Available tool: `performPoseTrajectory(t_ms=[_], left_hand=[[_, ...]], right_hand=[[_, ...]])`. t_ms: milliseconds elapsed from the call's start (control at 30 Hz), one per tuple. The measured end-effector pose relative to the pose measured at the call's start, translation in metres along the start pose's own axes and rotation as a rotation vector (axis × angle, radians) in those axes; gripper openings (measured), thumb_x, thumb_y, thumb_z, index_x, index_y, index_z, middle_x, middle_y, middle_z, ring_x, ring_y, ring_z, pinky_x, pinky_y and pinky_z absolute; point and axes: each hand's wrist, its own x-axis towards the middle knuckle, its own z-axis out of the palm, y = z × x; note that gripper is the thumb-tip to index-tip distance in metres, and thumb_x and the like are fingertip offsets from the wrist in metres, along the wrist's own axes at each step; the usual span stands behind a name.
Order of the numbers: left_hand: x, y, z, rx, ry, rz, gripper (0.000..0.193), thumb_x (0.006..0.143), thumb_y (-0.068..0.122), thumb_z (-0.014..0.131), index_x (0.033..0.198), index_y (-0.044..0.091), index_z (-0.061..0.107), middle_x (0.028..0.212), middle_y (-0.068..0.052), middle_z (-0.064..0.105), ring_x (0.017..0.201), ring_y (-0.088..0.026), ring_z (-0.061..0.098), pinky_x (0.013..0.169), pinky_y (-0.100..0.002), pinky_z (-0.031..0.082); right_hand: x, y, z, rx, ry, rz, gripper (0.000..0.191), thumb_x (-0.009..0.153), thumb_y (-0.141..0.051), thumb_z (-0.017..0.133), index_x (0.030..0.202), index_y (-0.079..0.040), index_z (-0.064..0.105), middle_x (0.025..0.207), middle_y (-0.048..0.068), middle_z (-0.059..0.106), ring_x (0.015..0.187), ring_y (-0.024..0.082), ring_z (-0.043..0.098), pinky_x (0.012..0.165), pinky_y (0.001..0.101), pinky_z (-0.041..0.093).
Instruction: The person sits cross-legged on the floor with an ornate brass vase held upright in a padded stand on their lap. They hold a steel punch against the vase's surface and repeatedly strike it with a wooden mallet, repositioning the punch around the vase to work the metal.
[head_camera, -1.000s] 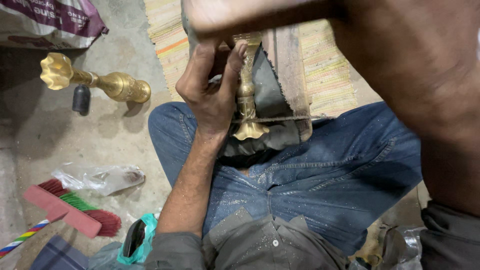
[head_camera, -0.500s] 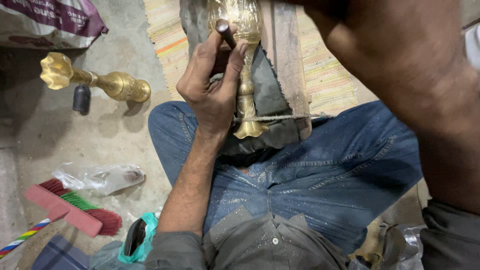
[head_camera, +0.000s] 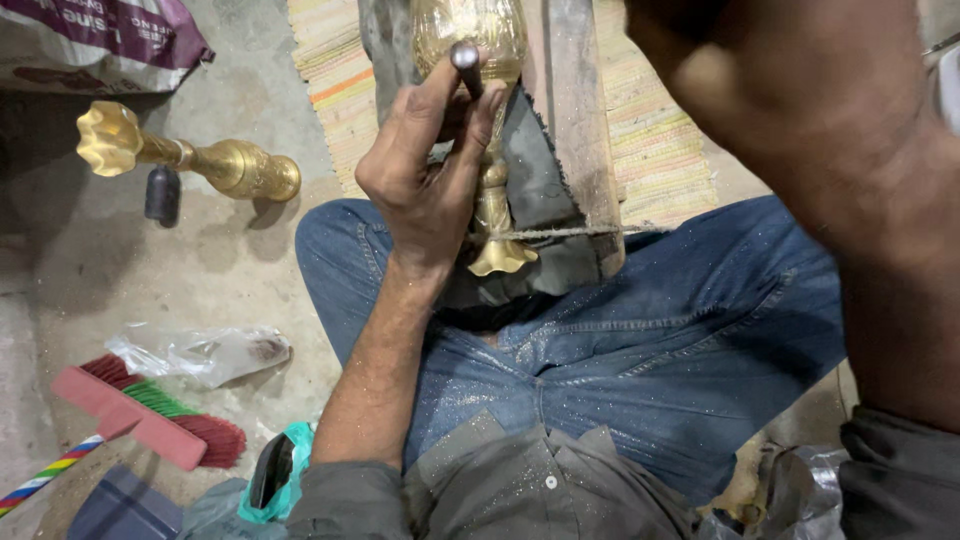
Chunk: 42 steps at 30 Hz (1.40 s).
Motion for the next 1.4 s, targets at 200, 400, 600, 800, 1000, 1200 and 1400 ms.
performPoseTrajectory(t_ms=[200,400,600,800,1000,1200,1400], left_hand=[[0.000,0.004,-0.002,0.026,-0.021,-0.040,0.033,0.105,0.013,0.083,0.134,0.007,0.067,0.103,-0.006,0.074,0.086,-0.011,0.077,0.075,-0.024,0.064],[0.002,0.002,0.001,-0.030,0.006,-0.029,0.030,0.106,0.014,0.080,0.133,0.008,0.067,0.108,-0.004,0.076,0.091,-0.011,0.078,0.078,-0.023,0.068],[0.001,0.003,0.000,0.007,0.037,-0.008,0.029,0.105,0.015,0.081,0.129,0.006,0.066,0.109,-0.006,0.075,0.091,-0.013,0.077,0.077,-0.025,0.066],[0.001,0.003,0.000,0.103,0.019,0.059,0.028,0.104,0.014,0.083,0.125,0.008,0.067,0.102,-0.006,0.073,0.086,-0.012,0.077,0.073,-0.026,0.064],[-0.001,0.002,0.000,0.056,0.008,0.036,0.031,0.106,0.013,0.081,0.133,0.009,0.067,0.108,-0.005,0.075,0.089,-0.012,0.078,0.078,-0.025,0.066],[-0.004,-0.003,-0.001,0.154,0.006,0.131,0.033,0.104,0.015,0.082,0.131,0.010,0.065,0.115,-0.010,0.075,0.094,-0.015,0.078,0.078,-0.027,0.064],[-0.005,-0.006,0.001,0.085,-0.003,0.031,0.035,0.101,0.017,0.081,0.131,0.007,0.066,0.103,-0.006,0.076,0.088,-0.013,0.078,0.066,-0.024,0.064]], right_hand=[[-0.002,-0.001,-0.001,0.014,0.014,0.024,0.028,0.115,-0.013,0.068,0.087,-0.008,0.062,0.064,0.005,0.054,0.055,0.013,0.052,0.054,0.0281,0.042],[-0.004,-0.008,0.000,-0.340,0.134,-0.071,0.013,0.107,-0.013,0.078,0.096,-0.011,0.071,0.063,-0.001,0.056,0.052,0.008,0.051,0.054,0.0243,0.041],[-0.002,-0.018,-0.007,-0.371,0.133,-0.052,0.005,0.102,-0.013,0.075,0.104,-0.010,0.072,0.070,0.000,0.062,0.058,0.010,0.058,0.060,0.0246,0.046],[0.002,-0.024,-0.015,-0.267,0.025,0.038,0.006,0.104,-0.013,0.076,0.100,-0.008,0.074,0.066,0.004,0.061,0.054,0.015,0.057,0.054,0.0306,0.047],[-0.003,-0.020,-0.010,-0.436,0.152,-0.042,0.007,0.102,-0.011,0.077,0.099,-0.012,0.070,0.068,-0.001,0.059,0.055,0.007,0.055,0.056,0.0229,0.043],[-0.017,-0.001,0.014,-0.371,0.175,-0.071,0.006,0.098,-0.007,0.069,0.100,-0.011,0.067,0.070,-0.001,0.059,0.058,0.006,0.055,0.057,0.0223,0.041],[-0.032,0.012,0.025,0.007,0.125,0.007,0.006,0.107,-0.010,0.065,0.103,-0.006,0.064,0.080,0.004,0.062,0.068,0.013,0.060,0.066,0.0270,0.047]])
